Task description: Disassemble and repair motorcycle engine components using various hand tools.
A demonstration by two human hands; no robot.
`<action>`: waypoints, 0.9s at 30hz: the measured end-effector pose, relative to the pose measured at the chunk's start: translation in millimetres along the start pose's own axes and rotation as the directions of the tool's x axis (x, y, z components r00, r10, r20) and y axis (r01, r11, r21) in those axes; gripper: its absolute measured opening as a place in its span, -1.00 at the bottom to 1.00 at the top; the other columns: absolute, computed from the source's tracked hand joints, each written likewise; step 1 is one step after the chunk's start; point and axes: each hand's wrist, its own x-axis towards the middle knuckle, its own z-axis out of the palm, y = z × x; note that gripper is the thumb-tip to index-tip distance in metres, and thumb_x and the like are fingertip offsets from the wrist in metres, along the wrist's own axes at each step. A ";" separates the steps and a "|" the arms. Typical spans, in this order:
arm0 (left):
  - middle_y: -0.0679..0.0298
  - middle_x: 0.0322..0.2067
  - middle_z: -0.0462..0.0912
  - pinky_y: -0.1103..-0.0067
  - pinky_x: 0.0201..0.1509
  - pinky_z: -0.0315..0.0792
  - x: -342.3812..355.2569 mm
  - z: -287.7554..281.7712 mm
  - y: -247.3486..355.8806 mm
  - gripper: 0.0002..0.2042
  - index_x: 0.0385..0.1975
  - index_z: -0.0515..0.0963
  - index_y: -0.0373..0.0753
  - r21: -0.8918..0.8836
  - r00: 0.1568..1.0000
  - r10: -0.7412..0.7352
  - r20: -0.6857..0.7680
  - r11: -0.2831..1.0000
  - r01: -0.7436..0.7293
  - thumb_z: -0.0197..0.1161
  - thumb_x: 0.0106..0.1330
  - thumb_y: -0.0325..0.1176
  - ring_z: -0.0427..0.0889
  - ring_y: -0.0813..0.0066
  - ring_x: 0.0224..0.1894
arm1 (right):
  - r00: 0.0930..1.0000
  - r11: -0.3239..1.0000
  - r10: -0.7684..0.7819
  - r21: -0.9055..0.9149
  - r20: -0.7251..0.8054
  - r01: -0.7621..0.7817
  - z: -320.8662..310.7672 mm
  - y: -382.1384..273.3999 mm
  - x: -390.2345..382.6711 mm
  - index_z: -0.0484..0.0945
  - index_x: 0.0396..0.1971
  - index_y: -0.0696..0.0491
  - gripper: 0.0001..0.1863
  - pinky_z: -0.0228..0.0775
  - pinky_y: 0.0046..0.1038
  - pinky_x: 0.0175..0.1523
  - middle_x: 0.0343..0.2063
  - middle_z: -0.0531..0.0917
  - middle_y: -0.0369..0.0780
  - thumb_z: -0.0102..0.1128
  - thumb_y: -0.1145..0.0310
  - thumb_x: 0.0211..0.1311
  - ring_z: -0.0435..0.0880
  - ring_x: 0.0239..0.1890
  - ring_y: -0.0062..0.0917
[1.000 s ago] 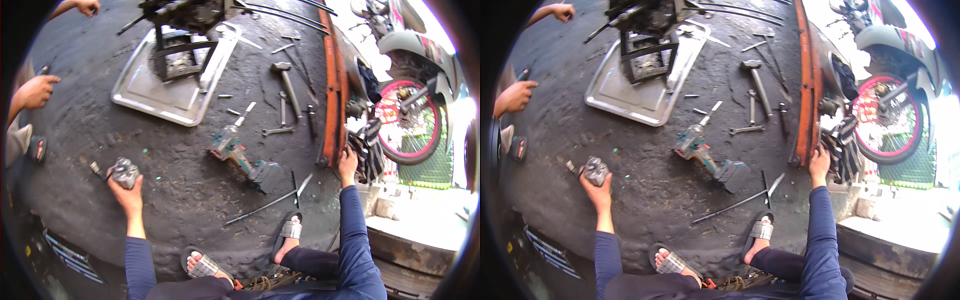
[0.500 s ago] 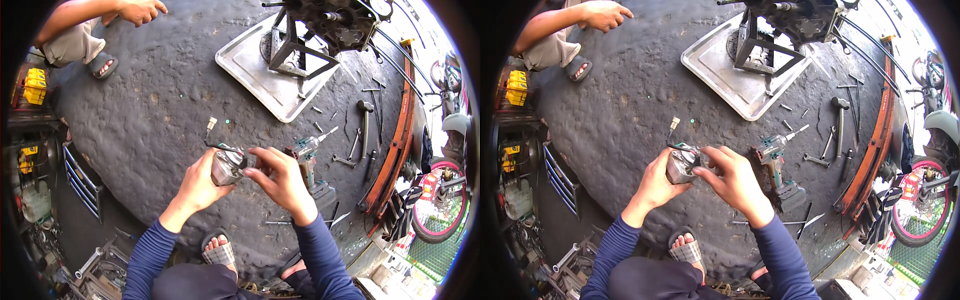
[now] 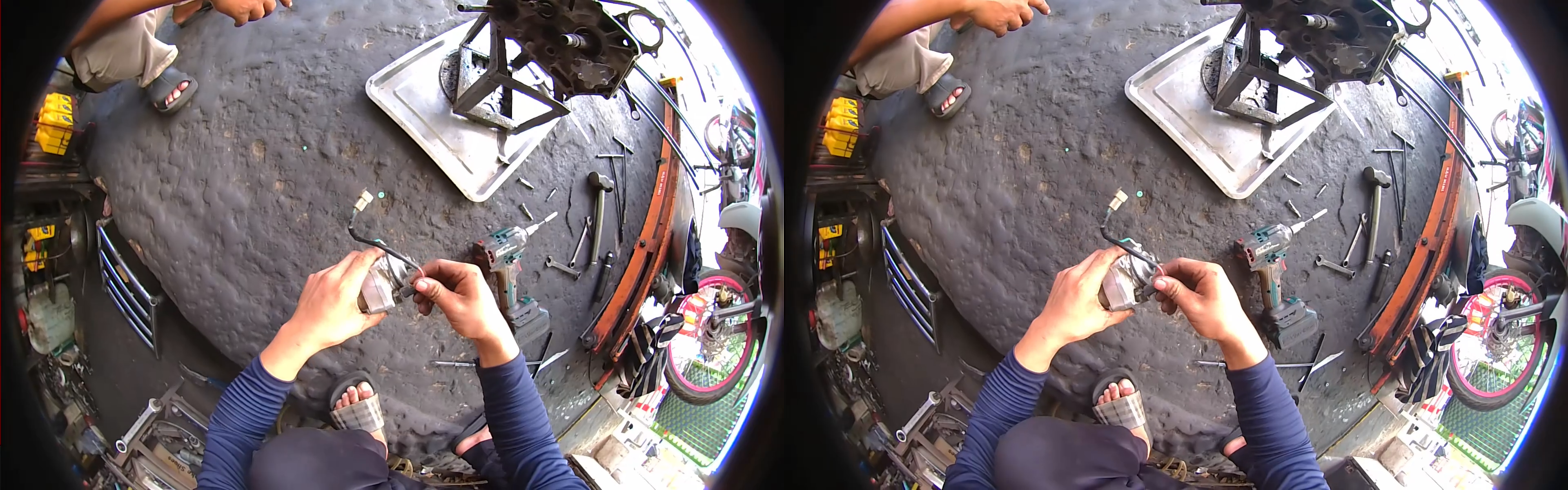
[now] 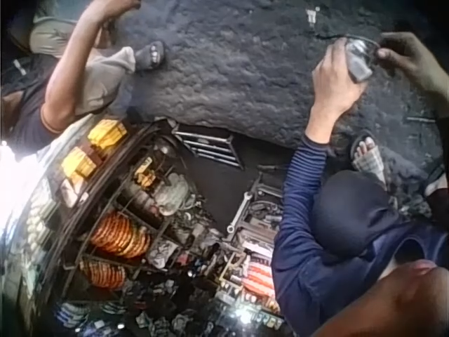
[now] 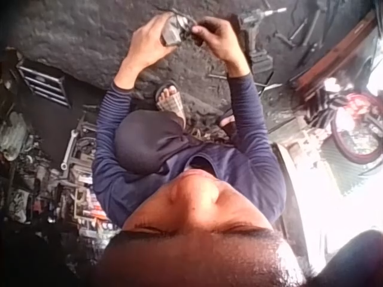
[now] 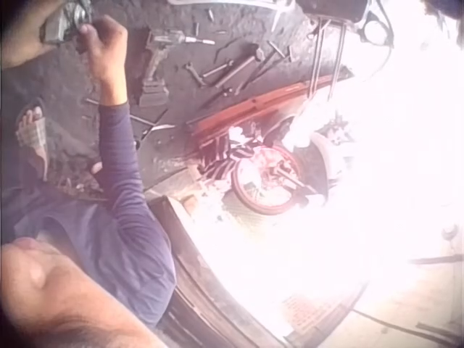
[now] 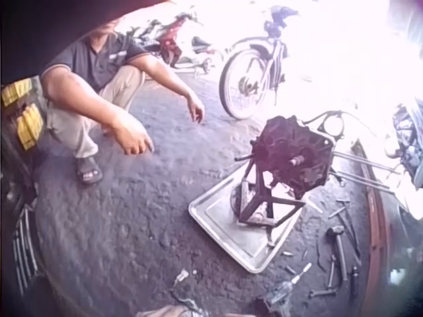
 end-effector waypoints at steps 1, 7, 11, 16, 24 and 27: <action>0.04 -0.01 0.64 0.19 -0.08 0.65 -1.1 2.4 -0.8 -0.19 0.25 0.40 -0.26 0.006 1.000 0.004 -0.012 1.000 -0.004 0.63 -0.08 -0.35 0.73 -0.09 -0.07 | 0.998 0.991 -0.023 -0.132 -0.053 0.016 5.8 2.8 -3.1 0.67 -0.19 0.23 -0.82 0.50 -0.52 -0.35 -0.54 0.69 -0.30 0.38 0.40 0.40 0.63 -0.48 -0.70; 0.07 -0.10 0.62 0.25 -0.14 0.66 -7.7 17.4 -0.4 -0.22 0.21 0.41 -0.32 0.075 0.986 0.033 -0.164 0.997 -0.021 0.61 -0.11 -0.39 0.73 -0.03 -0.12 | 0.986 0.999 0.003 0.032 -0.165 0.002 28.7 18.0 -8.5 0.65 -0.23 0.27 -0.88 0.51 -0.50 -0.32 -0.50 0.72 -0.20 0.32 0.51 0.40 0.66 -0.48 -0.63; 0.07 -0.13 0.62 0.24 -0.16 0.65 -7.7 17.3 -9.1 -0.24 0.20 0.42 -0.32 0.146 0.990 0.095 -0.105 0.986 -0.079 0.59 -0.12 -0.44 0.72 -0.02 -0.14 | 0.991 0.987 -0.046 -0.159 -0.124 0.026 25.1 27.6 -4.0 0.65 -0.25 0.25 -0.89 0.53 -0.51 -0.29 -0.47 0.73 -0.22 0.35 0.51 0.39 0.68 -0.44 -0.63; 0.10 -0.11 0.62 0.28 -0.10 0.62 -7.9 25.5 -20.8 -0.29 0.18 0.44 -0.34 0.189 0.977 0.143 -0.156 0.975 -0.113 0.50 -0.12 -0.50 0.70 0.07 -0.10 | 0.974 0.998 0.003 0.059 -0.225 0.011 38.6 51.4 -3.7 0.68 -0.26 0.22 -0.90 0.56 -0.55 -0.27 -0.42 0.76 -0.29 0.41 0.50 0.37 0.69 -0.40 -0.67; 0.05 -0.03 0.63 0.29 -0.03 0.58 -11.0 53.3 -55.0 -0.28 0.21 0.44 -0.34 0.306 0.965 0.192 -0.180 0.943 -0.131 0.46 -0.10 -0.55 0.68 0.03 -0.03 | 0.988 0.982 0.144 0.135 -0.054 -0.135 37.2 87.9 22.1 0.63 -0.11 0.25 -0.77 0.53 -0.57 -0.34 -0.47 0.73 -0.29 0.40 0.41 0.40 0.66 -0.49 -0.68; -0.01 -0.01 0.61 0.21 0.06 0.56 -8.2 66.4 -52.3 -0.30 0.26 0.40 -0.36 0.041 0.961 -0.015 -0.276 0.999 0.028 0.46 0.01 -0.56 0.66 -0.07 0.02 | 0.978 1.000 0.013 0.027 -0.210 -0.007 43.0 96.6 27.8 0.49 0.17 0.23 -0.46 0.61 -0.44 -0.09 -0.07 0.69 -0.12 0.49 0.29 0.33 0.70 -0.10 -0.53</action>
